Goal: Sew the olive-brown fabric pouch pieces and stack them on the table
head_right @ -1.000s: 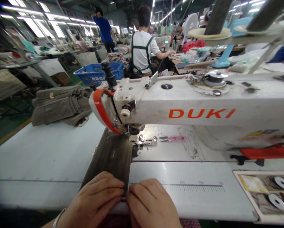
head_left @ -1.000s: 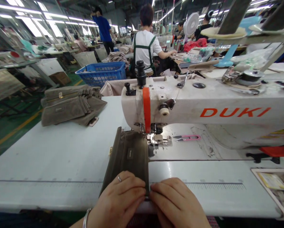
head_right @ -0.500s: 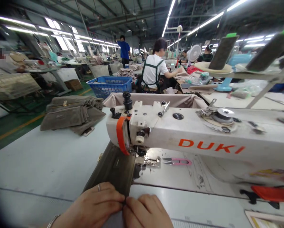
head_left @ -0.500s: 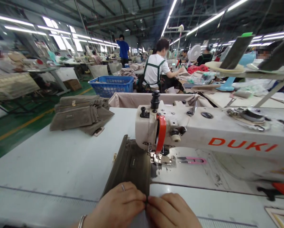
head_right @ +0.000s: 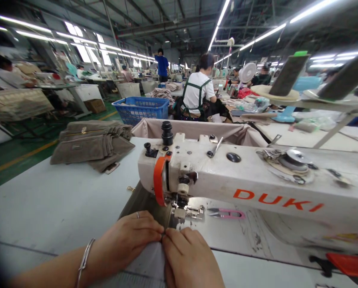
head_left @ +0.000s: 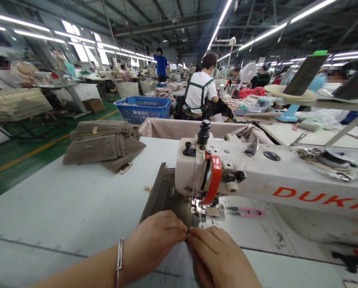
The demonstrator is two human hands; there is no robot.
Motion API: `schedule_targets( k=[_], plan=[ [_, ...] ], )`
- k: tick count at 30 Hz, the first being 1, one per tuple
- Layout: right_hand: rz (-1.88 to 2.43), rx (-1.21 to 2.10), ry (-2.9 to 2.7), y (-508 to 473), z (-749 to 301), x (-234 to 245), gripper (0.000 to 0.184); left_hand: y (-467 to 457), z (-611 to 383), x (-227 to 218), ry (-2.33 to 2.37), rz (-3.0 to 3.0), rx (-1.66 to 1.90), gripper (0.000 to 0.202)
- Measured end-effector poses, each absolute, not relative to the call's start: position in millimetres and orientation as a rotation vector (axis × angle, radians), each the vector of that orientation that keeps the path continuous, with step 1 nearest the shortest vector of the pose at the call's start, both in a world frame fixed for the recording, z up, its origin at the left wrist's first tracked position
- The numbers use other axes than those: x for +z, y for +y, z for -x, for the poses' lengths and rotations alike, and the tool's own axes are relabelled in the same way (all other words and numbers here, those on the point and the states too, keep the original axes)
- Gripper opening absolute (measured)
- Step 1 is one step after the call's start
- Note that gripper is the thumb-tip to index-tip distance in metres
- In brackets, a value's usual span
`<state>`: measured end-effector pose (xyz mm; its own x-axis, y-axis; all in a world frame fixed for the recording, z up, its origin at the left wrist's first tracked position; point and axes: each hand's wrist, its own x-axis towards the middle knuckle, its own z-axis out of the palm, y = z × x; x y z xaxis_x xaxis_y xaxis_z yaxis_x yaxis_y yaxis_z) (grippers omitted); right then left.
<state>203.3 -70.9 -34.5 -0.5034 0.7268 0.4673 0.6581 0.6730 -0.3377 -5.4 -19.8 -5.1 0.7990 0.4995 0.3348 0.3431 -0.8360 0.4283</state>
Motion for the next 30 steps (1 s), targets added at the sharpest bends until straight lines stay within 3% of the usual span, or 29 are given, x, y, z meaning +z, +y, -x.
schedule_targets(
  k=[8, 15, 30],
  plan=[
    [1.261, 0.179, -2.341, -51.5, -203.5, -25.6, 0.031, 5.3, 2.0, -14.5, 0.671, -2.692, 0.636, 0.028],
    [1.400, 0.198, -2.343, -37.5, -206.6, -31.8, 0.036, 27.5, -2.2, -16.8, 0.739, -2.739, 0.650, 0.025],
    [1.421, 0.139, -2.261, -36.0, -203.2, -38.1, 0.031, 40.9, -3.3, -21.0, 0.884, -2.763, 0.656, 0.022]
  ],
)
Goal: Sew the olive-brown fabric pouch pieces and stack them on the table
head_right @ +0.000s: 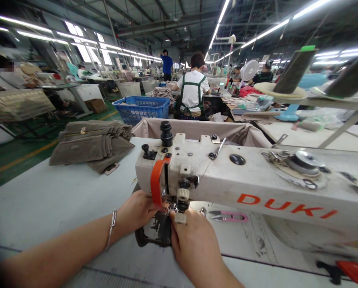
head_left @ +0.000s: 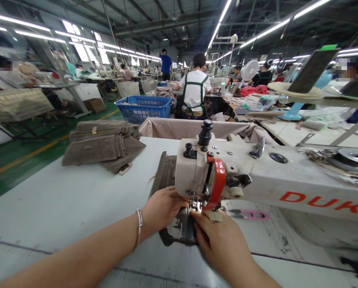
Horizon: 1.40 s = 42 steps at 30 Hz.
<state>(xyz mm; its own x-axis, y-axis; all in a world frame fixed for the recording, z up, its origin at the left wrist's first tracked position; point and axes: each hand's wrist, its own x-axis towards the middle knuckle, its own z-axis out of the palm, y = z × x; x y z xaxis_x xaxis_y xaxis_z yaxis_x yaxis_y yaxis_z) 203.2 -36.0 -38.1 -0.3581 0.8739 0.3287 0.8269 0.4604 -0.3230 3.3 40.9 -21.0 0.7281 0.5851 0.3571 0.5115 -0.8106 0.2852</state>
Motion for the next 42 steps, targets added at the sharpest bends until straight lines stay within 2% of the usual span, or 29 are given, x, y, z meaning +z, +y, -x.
schedule_targets(
  k=[8, 13, 16, 19, 21, 26, 28, 32, 37, 42],
  plan=[
    [1.457, 0.117, -2.307, -36.1, -203.4, -34.3, 0.030, 42.9, -3.3, -12.0, 0.971, -2.740, 0.613, 0.019],
    [1.400, 0.162, -2.272, -36.9, -206.6, -30.8, 0.026, 15.8, 8.4, 7.9, 1.278, -2.672, 0.431, 0.014],
    [1.335, 0.218, -2.247, -37.6, -209.0, -28.7, 0.028, -21.6, 12.7, 12.9, 1.255, -2.590, 0.298, 0.025],
    [1.277, 0.259, -2.235, -39.1, -212.4, -28.1, 0.032, -50.9, 13.6, 8.0, 1.104, -2.654, 0.317, 0.054],
    [1.227, 0.289, -2.256, -40.6, -214.5, -27.4, 0.035, -58.9, 13.8, 1.9, 1.066, -2.721, 0.372, 0.063],
    [1.190, 0.339, -2.296, -44.3, -214.7, -23.6, 0.031, -56.7, 9.2, -6.9, 0.914, -2.825, 0.545, 0.033],
    [1.196, 0.322, -2.284, -44.8, -213.3, -24.1, 0.034, -56.1, 4.6, -7.2, 0.833, -2.852, 0.571, 0.028],
    [1.121, 0.281, -2.280, -45.6, -211.7, -29.4, 0.036, -59.5, -1.6, -10.2, 0.800, -2.846, 0.604, 0.024],
    [1.173, 0.272, -2.352, -49.1, -212.2, -28.2, 0.040, -65.3, 1.1, -19.7, 0.980, -2.860, 0.703, 0.024],
    [1.181, 0.273, -2.371, -49.6, -211.7, -25.2, 0.037, -64.1, -0.3, -21.4, 0.959, -2.837, 0.704, 0.024]
  ],
)
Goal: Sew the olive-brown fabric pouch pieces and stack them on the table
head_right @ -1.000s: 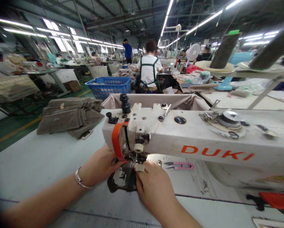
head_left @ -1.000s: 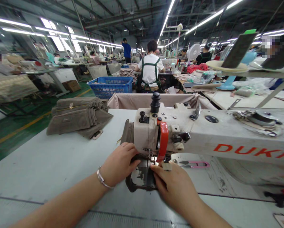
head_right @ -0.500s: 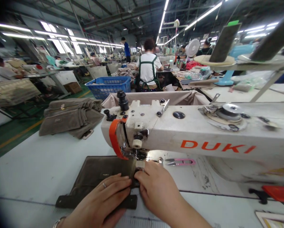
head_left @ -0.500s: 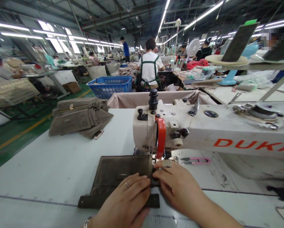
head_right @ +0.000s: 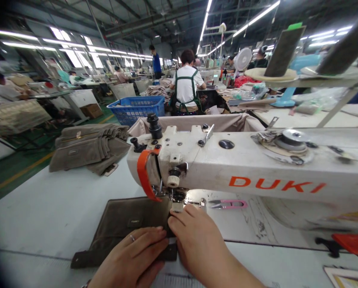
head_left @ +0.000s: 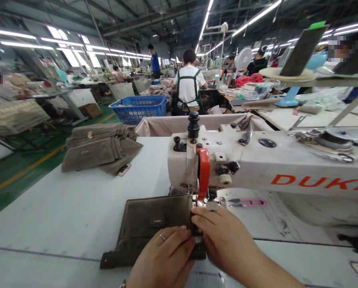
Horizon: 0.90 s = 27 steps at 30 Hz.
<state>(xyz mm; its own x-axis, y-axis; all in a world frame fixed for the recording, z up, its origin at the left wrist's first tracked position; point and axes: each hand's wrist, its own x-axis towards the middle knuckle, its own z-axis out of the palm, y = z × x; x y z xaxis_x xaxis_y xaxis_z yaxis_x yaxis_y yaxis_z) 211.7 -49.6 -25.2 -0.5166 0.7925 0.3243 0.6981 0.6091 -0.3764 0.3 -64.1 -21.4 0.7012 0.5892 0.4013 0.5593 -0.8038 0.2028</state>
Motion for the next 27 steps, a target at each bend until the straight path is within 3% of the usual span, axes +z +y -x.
schedule_targets(
  k=[15, 23, 27],
  plan=[
    [1.326, 0.275, -2.359, -44.1, -212.3, -35.5, 0.050, -27.3, -6.3, -19.2, 0.928, -2.596, 0.741, 0.024],
    [1.271, 0.360, -2.187, -42.9, -216.1, -26.7, 0.034, -20.1, -2.9, -23.2, 0.936, -2.653, 0.817, 0.018],
    [1.289, 0.358, -2.225, -44.5, -215.1, -26.5, 0.036, -19.6, -3.0, -25.1, 0.871, -2.710, 0.857, 0.016]
  ],
)
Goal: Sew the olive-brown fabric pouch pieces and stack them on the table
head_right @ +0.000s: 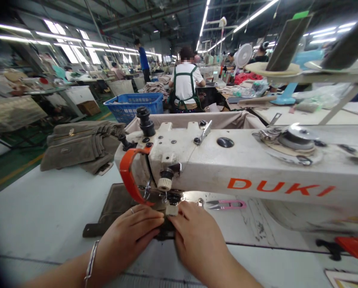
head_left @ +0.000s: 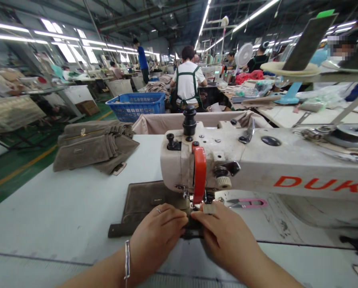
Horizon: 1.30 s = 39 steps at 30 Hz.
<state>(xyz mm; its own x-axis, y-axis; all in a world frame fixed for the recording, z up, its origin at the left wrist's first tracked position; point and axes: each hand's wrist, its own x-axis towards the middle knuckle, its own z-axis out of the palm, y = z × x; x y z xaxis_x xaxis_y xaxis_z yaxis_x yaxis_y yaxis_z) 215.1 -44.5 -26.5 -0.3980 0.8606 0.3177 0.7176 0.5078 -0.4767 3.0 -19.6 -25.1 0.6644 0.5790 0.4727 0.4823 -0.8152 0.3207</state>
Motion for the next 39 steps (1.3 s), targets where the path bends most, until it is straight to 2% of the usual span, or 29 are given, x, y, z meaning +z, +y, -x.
schedule_targets(
  k=[14, 20, 22, 28, 30, 32, 33, 35, 39],
  plan=[
    [1.388, 0.359, -2.296, -44.7, -208.1, -28.8, 0.044, 13.1, -2.6, -17.2, 0.730, -2.731, 0.839, 0.021],
    [1.451, 0.193, -2.085, -39.4, -213.1, -26.8, 0.015, 33.5, 12.6, -16.6, 0.603, -2.661, 0.780, 0.015],
    [1.484, 0.107, -2.091, -35.5, -215.4, -25.3, 0.013, 39.3, 17.8, -16.6, 0.603, -2.618, 0.773, 0.013],
    [1.621, 0.060, -2.212, -30.8, -220.7, -22.5, 0.027, 29.0, 12.6, -17.3, 0.710, -2.551, 0.874, 0.011],
    [1.547, 0.080, -2.193, -32.8, -219.1, -24.2, 0.024, 19.2, 6.7, -19.3, 0.778, -2.552, 0.911, 0.009],
    [1.382, 0.144, -2.183, -35.2, -214.9, -27.0, 0.009, 10.4, 1.4, -21.8, 0.836, -2.575, 0.918, 0.009],
    [1.304, 0.177, -2.186, -36.3, -212.1, -28.4, 0.007, 7.0, -0.7, -23.0, 0.857, -2.591, 0.910, 0.010],
    [1.215, 0.222, -2.201, -37.9, -207.0, -31.1, 0.020, 2.7, -4.0, -24.8, 0.907, -2.611, 0.904, 0.013],
    [1.217, 0.196, -2.191, -38.8, -202.8, -33.6, 0.019, 1.5, -7.6, -26.3, 0.928, -2.637, 0.902, 0.019]
  ],
)
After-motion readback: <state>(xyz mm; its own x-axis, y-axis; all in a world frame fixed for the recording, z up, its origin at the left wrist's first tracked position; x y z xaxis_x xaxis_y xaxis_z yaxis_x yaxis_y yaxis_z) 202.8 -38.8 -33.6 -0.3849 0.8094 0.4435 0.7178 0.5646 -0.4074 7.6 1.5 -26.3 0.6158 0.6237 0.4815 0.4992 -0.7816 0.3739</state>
